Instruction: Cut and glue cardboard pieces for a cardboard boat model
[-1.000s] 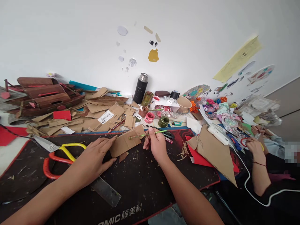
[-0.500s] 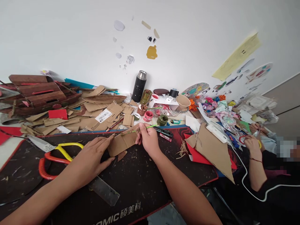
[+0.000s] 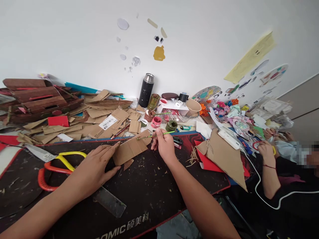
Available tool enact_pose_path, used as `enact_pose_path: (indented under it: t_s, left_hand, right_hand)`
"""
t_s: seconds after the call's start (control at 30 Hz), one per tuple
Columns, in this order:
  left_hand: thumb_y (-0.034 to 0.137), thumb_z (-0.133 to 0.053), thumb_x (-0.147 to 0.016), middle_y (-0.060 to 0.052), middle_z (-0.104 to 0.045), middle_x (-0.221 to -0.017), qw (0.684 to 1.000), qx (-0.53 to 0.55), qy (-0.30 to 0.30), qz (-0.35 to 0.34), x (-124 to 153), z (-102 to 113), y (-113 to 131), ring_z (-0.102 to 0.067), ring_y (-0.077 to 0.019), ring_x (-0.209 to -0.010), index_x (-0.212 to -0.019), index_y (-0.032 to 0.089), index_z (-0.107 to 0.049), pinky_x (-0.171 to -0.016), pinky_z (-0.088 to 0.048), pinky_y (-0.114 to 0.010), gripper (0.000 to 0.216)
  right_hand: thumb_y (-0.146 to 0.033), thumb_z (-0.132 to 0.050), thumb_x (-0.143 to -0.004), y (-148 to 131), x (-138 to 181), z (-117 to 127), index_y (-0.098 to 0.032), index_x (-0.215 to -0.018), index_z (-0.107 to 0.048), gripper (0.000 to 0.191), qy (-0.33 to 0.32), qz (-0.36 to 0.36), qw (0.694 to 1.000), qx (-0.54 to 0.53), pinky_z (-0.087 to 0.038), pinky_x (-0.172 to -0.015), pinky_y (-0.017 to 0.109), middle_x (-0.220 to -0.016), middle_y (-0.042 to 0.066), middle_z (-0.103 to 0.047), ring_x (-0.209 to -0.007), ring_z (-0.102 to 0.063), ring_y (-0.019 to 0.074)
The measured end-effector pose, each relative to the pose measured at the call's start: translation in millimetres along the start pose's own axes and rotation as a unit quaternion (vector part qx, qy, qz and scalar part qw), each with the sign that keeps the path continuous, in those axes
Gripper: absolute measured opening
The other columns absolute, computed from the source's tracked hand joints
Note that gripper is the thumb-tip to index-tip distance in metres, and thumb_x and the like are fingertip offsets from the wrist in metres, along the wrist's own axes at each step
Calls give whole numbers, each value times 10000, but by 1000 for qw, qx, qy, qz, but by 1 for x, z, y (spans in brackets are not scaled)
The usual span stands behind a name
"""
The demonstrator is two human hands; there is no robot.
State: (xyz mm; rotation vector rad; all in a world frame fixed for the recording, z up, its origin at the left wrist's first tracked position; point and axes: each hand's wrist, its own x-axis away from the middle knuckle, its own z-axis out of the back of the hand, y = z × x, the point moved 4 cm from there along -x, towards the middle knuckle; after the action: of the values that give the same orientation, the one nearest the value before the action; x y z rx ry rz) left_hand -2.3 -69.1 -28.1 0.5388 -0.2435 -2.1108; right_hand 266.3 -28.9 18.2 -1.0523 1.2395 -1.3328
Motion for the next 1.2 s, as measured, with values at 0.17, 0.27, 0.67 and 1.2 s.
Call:
enact_pose_path:
  t_s: [0.17, 0.27, 0.67, 1.2]
  left_hand:
    - [623, -538, -982, -174, -724, -1398, 1000, 9, -1, 9, -1, 0, 0, -649, -386, -1321, -1598, 178, -492, -1146, -507, -536, 761]
    - [614, -546, -981, -176, -727, -1381, 1000, 11, -3, 9, -1, -1, -1, -647, -387, -1318, -1592, 170, -499, -1147, -506, -542, 756]
    - [610, -569, -975, -181, -729, -1362, 1000, 14, -3, 7, -1, 0, -1, -654, -385, -1300, -1594, 143, -497, -1130, -516, -524, 778]
    - [578, -556, -989, -190, -716, -1400, 1000, -9, -10, -1, -2, 1, 2, -649, -363, -1310, -1582, 96, -510, -1149, -508, -511, 765]
  right_hand:
    - [-790, -593, -928, -1, 11, 9, -217, -815, -598, 584, 4, -6, 1000, -5, -387, -358, 195, -484, -64, -538, -382, -593, 134]
    - [-797, -619, -912, -3, 19, 17, -223, -791, -579, 589, 5, -14, 1000, -15, -393, -360, 198, -475, -74, -514, -370, -581, 133]
    - [-809, -637, -896, 1, 40, 14, -224, -783, -568, 599, -13, -42, 998, -51, -361, -337, 198, -447, -88, -480, -336, -556, 133]
    - [-774, -618, -927, 5, 24, -4, -219, -799, -575, 571, -29, -24, 999, -33, -388, -348, 195, -472, -78, -514, -357, -576, 127]
